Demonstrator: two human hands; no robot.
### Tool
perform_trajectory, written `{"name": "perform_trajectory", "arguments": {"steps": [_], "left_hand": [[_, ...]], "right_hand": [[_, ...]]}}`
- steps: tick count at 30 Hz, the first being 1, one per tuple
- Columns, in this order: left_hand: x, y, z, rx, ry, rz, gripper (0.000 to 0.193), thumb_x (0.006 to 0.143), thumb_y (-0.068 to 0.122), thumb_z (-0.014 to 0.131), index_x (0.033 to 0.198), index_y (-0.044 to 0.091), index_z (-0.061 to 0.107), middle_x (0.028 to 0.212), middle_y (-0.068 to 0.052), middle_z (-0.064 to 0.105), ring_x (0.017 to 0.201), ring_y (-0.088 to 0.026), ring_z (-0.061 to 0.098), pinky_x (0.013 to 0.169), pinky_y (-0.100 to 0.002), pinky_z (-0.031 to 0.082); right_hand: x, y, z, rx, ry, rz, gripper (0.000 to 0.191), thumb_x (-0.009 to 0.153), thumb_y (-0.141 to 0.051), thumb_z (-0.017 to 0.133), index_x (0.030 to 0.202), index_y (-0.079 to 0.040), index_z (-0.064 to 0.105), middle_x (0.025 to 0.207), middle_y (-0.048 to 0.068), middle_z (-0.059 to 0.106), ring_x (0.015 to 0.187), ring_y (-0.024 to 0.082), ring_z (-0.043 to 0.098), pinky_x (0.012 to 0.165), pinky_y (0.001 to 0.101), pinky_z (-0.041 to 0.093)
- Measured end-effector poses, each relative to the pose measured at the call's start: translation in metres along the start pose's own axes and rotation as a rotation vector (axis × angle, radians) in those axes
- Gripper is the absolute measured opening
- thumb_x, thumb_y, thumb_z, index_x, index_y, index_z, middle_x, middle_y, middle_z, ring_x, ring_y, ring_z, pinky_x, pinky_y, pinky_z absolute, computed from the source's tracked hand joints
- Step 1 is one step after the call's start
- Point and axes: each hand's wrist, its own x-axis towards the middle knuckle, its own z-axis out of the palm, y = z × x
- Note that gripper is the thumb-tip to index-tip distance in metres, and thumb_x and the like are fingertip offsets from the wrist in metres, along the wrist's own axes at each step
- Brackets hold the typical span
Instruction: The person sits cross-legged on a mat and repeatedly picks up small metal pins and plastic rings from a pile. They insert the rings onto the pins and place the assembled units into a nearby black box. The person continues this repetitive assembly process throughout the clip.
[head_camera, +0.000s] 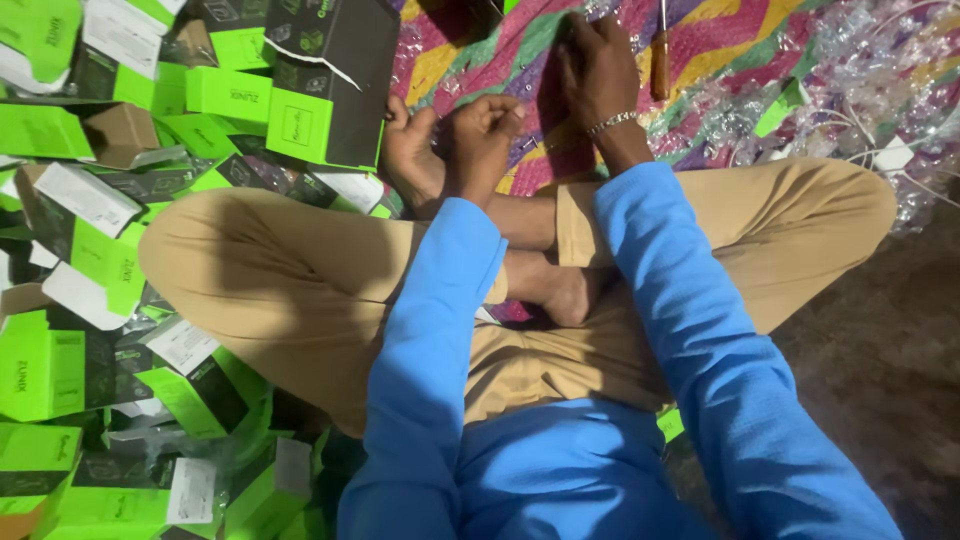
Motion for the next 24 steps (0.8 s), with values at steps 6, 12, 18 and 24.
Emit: {"name": "perform_trajectory", "arguments": {"steps": [6, 12, 18, 24], "left_hand": [[0.003, -0.006, 0.0, -0.064, 0.018, -0.056, 0.02, 0.09, -0.006, 0.068, 0.11, -0.007, 0.069, 0.092, -0.008, 0.074, 0.08, -0.011, 0.069, 0.074, -0.025, 0.058], [0.005, -0.009, 0.001, 0.054, 0.076, -0.113, 0.015, 0.094, 0.0, 0.069, 0.108, -0.006, 0.069, 0.089, -0.009, 0.072, 0.074, -0.012, 0.067, 0.067, -0.025, 0.056], [0.003, 0.001, 0.005, 0.275, 0.092, -0.04, 0.012, 0.094, 0.005, 0.07, 0.102, -0.004, 0.071, 0.085, -0.007, 0.075, 0.071, -0.011, 0.068, 0.066, -0.024, 0.056], [-0.002, 0.013, 0.006, 0.444, 0.111, 0.12, 0.008, 0.094, 0.005, 0.07, 0.095, -0.003, 0.072, 0.084, -0.01, 0.077, 0.075, -0.014, 0.072, 0.071, -0.029, 0.058]], "right_hand": [[-0.006, 0.004, 0.015, -0.084, -0.035, -0.025, 0.015, 0.093, -0.011, 0.075, 0.108, -0.011, 0.078, 0.1, 0.011, 0.066, 0.099, 0.036, 0.061, 0.078, 0.047, 0.051], [-0.017, -0.011, 0.001, 0.081, -0.157, -0.121, 0.022, 0.088, -0.007, 0.074, 0.108, -0.011, 0.079, 0.102, 0.012, 0.065, 0.101, 0.035, 0.059, 0.084, 0.0445, 0.051], [-0.024, -0.024, -0.017, 0.215, -0.214, -0.084, 0.025, 0.089, -0.001, 0.068, 0.112, -0.005, 0.077, 0.101, 0.015, 0.064, 0.101, 0.036, 0.06, 0.089, 0.0448, 0.05], [-0.028, -0.03, -0.022, 0.26, -0.19, -0.101, 0.022, 0.087, 0.001, 0.065, 0.107, -0.004, 0.073, 0.101, 0.016, 0.065, 0.101, 0.037, 0.063, 0.089, 0.0459, 0.053]]}}
